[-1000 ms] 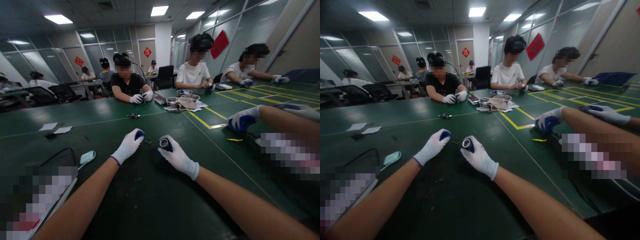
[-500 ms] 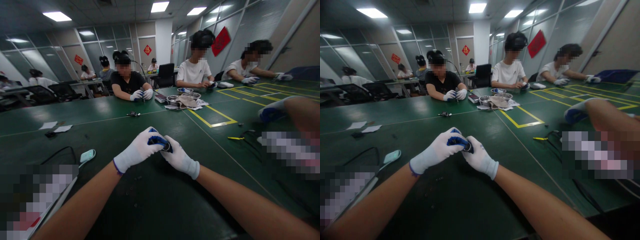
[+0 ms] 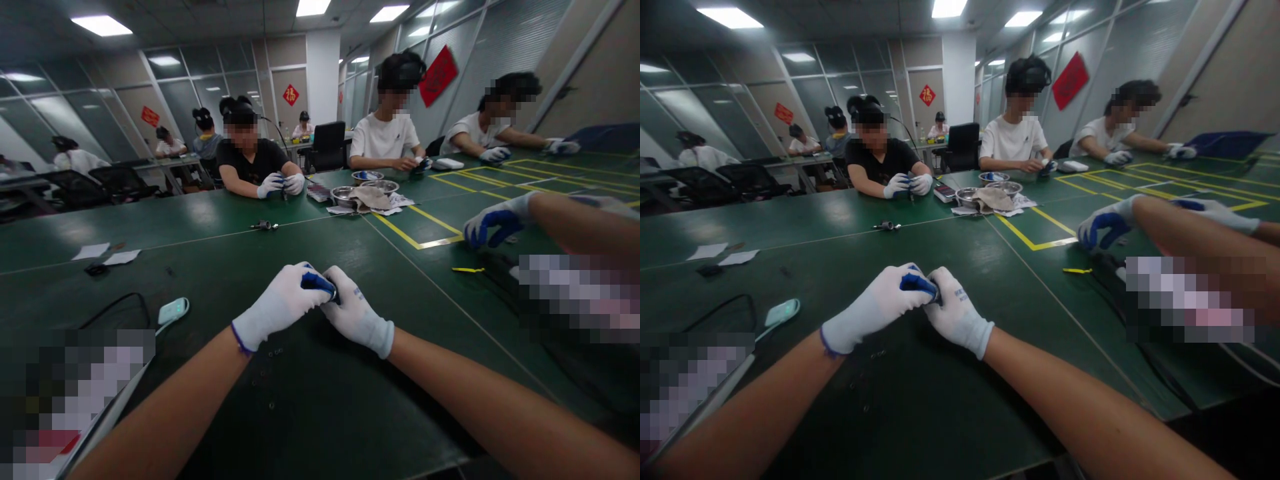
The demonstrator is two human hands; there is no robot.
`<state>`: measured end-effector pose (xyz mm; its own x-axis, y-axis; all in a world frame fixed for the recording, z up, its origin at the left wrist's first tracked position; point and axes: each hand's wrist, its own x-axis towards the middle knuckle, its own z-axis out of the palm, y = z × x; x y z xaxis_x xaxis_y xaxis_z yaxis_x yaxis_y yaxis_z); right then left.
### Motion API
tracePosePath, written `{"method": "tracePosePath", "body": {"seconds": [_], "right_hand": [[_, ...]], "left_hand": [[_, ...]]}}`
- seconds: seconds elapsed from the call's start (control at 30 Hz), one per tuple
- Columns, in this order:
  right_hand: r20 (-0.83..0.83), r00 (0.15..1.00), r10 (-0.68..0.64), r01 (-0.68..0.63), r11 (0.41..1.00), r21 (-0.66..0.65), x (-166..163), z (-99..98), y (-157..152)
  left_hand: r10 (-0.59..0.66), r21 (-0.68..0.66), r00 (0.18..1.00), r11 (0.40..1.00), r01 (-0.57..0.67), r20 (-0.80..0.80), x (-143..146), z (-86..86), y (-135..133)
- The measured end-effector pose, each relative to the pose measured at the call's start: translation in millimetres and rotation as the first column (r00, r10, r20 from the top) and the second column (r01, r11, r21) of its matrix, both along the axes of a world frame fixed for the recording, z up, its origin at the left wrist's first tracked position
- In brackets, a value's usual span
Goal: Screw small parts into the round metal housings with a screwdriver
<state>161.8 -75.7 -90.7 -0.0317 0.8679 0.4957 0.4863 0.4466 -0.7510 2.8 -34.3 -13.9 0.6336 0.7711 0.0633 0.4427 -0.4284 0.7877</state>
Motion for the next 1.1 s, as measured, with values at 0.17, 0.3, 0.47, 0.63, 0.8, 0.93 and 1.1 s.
{"method": "tracePosePath", "body": {"seconds": [0.17,0.3,0.47,0.63,0.8,0.93,1.1], "right_hand": [[0.029,0.999,-0.028,0.028,1.0,-0.001,-0.2,-2.5,1.8],[0.04,0.998,-0.051,0.051,0.999,0.019,0.3,-6.8,7.0],[-0.025,0.981,-0.192,0.193,0.976,0.1,4.7,-9.0,16.6],[-0.079,0.949,-0.304,0.311,0.944,0.106,16.4,-7.8,22.0],[-0.069,0.972,-0.223,0.227,0.972,0.067,15.7,-5.6,18.3],[-0.068,0.985,-0.161,0.167,0.982,0.086,9.9,-4.3,14.1],[-0.068,0.989,-0.128,0.134,0.988,0.077,10.5,-4.2,12.3]], "left_hand": [[0.084,0.092,0.996,0.993,-0.08,-0.031,2.1,-7.5,0.2],[0.221,0.235,0.972,0.952,-0.198,-0.076,9.8,-11.2,-4.7],[0.211,0.243,0.976,0.946,-0.217,0.05,-0.4,-20.9,22.2],[0.359,0.363,0.918,0.888,-0.282,-0.166,-31.4,-45.2,58.0],[0.334,0.379,0.891,0.902,-0.207,-0.309,-36.8,-60.8,64.4],[0.386,0.387,0.854,0.889,-0.244,-0.349,-29.8,-59.8,65.4],[0.393,0.382,0.853,0.888,-0.255,-0.344,-29.3,-46.7,63.3]]}}
